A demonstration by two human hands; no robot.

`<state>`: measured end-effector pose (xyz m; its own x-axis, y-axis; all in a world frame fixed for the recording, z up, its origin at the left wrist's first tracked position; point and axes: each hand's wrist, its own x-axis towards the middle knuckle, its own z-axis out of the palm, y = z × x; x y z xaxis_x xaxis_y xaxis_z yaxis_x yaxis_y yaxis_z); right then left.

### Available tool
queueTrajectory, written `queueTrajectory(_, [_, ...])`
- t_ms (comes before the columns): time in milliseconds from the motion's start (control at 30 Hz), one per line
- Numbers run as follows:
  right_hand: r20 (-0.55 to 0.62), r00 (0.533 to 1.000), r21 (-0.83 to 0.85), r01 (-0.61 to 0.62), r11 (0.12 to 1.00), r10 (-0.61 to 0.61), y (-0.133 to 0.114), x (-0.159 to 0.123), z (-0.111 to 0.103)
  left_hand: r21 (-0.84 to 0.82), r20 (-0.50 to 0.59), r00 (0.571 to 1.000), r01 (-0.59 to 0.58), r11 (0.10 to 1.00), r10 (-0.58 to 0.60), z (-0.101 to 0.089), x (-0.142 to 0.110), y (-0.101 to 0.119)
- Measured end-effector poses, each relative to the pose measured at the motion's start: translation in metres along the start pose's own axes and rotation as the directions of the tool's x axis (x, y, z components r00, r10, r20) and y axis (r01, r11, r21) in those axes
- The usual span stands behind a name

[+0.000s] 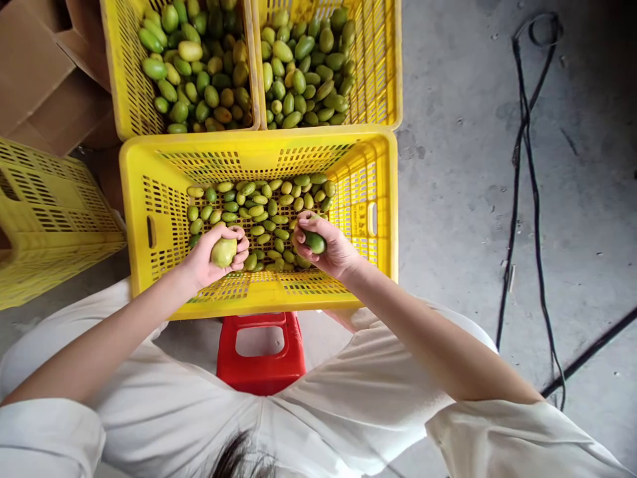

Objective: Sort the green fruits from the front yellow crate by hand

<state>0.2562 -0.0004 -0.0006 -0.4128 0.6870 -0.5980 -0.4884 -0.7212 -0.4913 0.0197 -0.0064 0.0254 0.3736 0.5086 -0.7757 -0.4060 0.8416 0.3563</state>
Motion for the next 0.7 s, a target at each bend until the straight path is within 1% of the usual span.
queueTrajectory(67, [-0.025, 1.000, -0.014, 0.006, 1.000, -0.006, 0.0026, 0.0004, -0.0017, 0.013, -0.030, 0.999, 0.016, 1.000, -0.016, 0.0026, -0.0012, 0.0013])
queueTrajectory(167, [-0.087, 0.996, 0.024, 0.025, 0.999, -0.023, 0.0033, 0.0014, -0.0057, 0.039, -0.087, 0.996, 0.017, 0.999, -0.014, 0.0050, -0.0013, 0.0020])
queueTrajectory(267, [-0.121, 0.992, 0.051, 0.037, 0.998, -0.031, -0.0007, 0.0020, -0.0077, 0.042, -0.103, 0.995, 0.017, 0.999, -0.013, 0.0045, 0.0000, 0.0032])
queueTrajectory(333, [-0.095, 0.995, 0.065, 0.021, 0.998, -0.014, -0.0040, 0.0020, -0.0067, 0.008, -0.102, 0.995, -0.006, 1.000, 0.007, 0.0043, 0.0004, 0.0050])
queueTrajectory(433, [-0.030, 1.000, 0.068, -0.008, 0.998, 0.010, -0.0063, 0.0025, -0.0034, -0.076, -0.121, 0.990, -0.085, 0.993, 0.075, 0.0060, -0.0002, 0.0074])
queueTrajectory(533, [-0.016, 1.000, 0.037, -0.002, 0.999, 0.003, -0.0053, 0.0036, -0.0014, -0.109, -0.143, 0.984, -0.126, 0.986, 0.110, 0.0077, -0.0001, 0.0062])
queueTrajectory(600, [-0.028, 1.000, 0.016, -0.003, 1.000, 0.003, -0.0045, 0.0039, -0.0015, -0.083, -0.102, 0.988, -0.121, 0.989, 0.112, 0.0070, 0.0010, 0.0035])
queueTrajectory(700, [-0.029, 0.999, 0.021, -0.032, 0.999, 0.032, -0.0042, 0.0034, -0.0029, -0.018, 0.011, 0.992, -0.129, 0.991, 0.129, 0.0040, 0.0025, -0.0006])
